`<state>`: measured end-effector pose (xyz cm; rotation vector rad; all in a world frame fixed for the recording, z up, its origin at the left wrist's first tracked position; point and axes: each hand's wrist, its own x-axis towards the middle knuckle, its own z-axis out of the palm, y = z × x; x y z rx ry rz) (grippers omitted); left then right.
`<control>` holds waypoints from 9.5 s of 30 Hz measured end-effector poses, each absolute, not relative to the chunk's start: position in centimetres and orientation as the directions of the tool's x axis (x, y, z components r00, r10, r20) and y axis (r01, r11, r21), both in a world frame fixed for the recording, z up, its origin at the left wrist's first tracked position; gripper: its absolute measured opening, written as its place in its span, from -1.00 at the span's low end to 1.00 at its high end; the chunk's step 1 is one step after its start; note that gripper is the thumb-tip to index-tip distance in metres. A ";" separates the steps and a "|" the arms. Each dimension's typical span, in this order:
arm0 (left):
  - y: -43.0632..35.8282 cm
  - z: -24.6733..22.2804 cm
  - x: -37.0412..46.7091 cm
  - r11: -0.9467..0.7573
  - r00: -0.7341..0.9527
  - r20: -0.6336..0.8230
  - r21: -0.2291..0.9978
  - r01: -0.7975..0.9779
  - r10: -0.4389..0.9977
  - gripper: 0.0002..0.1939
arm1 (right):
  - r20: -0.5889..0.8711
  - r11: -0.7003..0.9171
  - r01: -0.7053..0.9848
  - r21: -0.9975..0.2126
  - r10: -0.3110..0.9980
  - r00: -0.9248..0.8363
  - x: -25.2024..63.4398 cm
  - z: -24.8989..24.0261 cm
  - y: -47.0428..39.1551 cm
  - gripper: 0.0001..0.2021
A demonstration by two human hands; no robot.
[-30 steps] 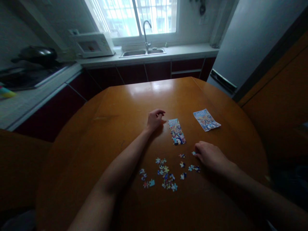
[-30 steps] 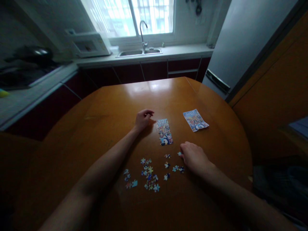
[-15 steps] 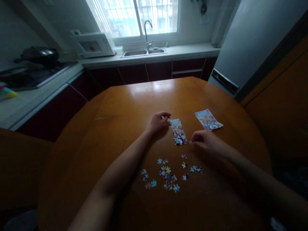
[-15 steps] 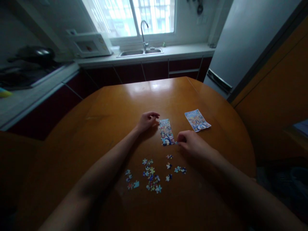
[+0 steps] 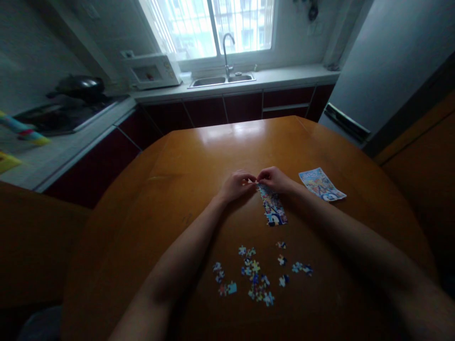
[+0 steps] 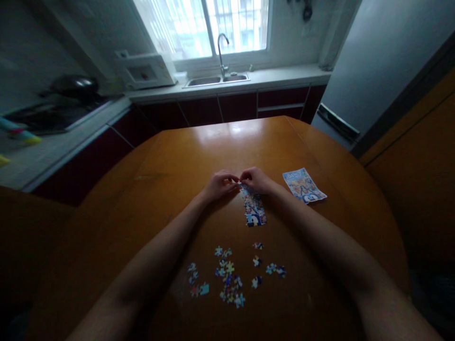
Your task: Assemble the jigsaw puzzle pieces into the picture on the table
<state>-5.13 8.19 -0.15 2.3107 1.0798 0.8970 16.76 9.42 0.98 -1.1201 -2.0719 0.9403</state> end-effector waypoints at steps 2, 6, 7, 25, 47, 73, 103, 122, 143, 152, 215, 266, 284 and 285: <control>8.3 -0.3 -5.3 -0.562 0.471 0.334 0.646 0.517 0.817 -0.86 | 0.187 0.404 0.436 -0.804 0.868 -0.460 16.6 0.3 9.4 -0.90; 8.4 -0.4 -5.3 -0.536 0.490 0.284 0.670 0.513 0.824 -0.85 | 0.229 0.422 0.439 -0.794 0.875 -0.427 16.4 -0.7 8.9 -0.90; 8.4 -0.4 -5.3 -0.546 0.504 0.283 0.664 0.511 0.816 -0.85 | 0.239 0.427 0.442 -0.789 0.876 -0.420 16.4 -0.8 8.8 -0.91; 8.1 -0.1 -5.1 -0.560 0.539 0.257 0.638 0.529 0.802 -0.88 | 0.354 0.478 0.519 -0.708 0.877 -0.326 18.2 -1.4 8.6 -0.87; 8.1 0.0 -5.1 -0.613 0.592 0.280 0.622 0.488 0.756 -0.86 | 0.346 0.484 0.516 -0.707 0.873 -0.344 18.0 -1.0 8.5 -0.88; 9.1 -1.1 -5.5 -0.621 0.505 0.399 0.664 0.417 0.765 -0.65 | 0.422 0.566 0.390 -0.726 0.815 -0.397 18.3 -2.0 8.9 -0.69; 9.5 -1.3 -5.6 -0.618 0.563 0.340 0.657 0.431 0.754 -0.77 | 0.395 0.635 0.451 -0.627 0.758 -0.518 18.2 -1.8 9.0 -0.57; 9.5 -1.2 -5.4 -0.614 0.505 0.387 0.662 0.430 0.772 -0.62 | 0.459 0.560 0.329 -0.760 0.822 -0.338 18.1 -2.8 9.8 -0.61; 9.8 -1.7 -5.5 -0.654 0.571 0.379 0.632 0.415 0.728 -0.58 | 0.431 0.648 0.388 -0.656 0.743 -0.512 18.4 -2.3 9.4 -0.64; 9.3 -1.7 -4.8 -0.591 0.457 0.396 0.671 0.447 0.796 -0.63 | 0.466 0.626 0.328 -0.707 0.762 -0.449 18.7 -2.5 9.3 -0.71; 10.1 -1.9 -4.7 -0.549 0.410 0.377 0.678 0.488 0.830 -0.70 | -0.038 -0.009 0.197 -0.980 0.989 -0.145 18.6 6.4 -8.3 -0.72; 9.8 -1.8 -4.9 -0.552 0.423 0.373 0.686 0.474 0.826 -0.74 | 0.387 0.544 0.673 -0.501 0.836 -0.388 17.1 -0.3 3.8 -0.66; 9.7 -1.9 -5.2 -0.682 0.605 0.375 0.601 0.418 0.702 -0.62 | 0.420 0.535 0.660 -0.527 0.839 -0.346 17.9 -0.2 3.9 -0.70; 9.7 -1.9 -5.2 -0.676 0.605 0.368 0.604 0.422 0.706 -0.61 | 0.427 0.524 0.663 -0.535 0.845 -0.323 18.0 -0.2 3.9 -0.66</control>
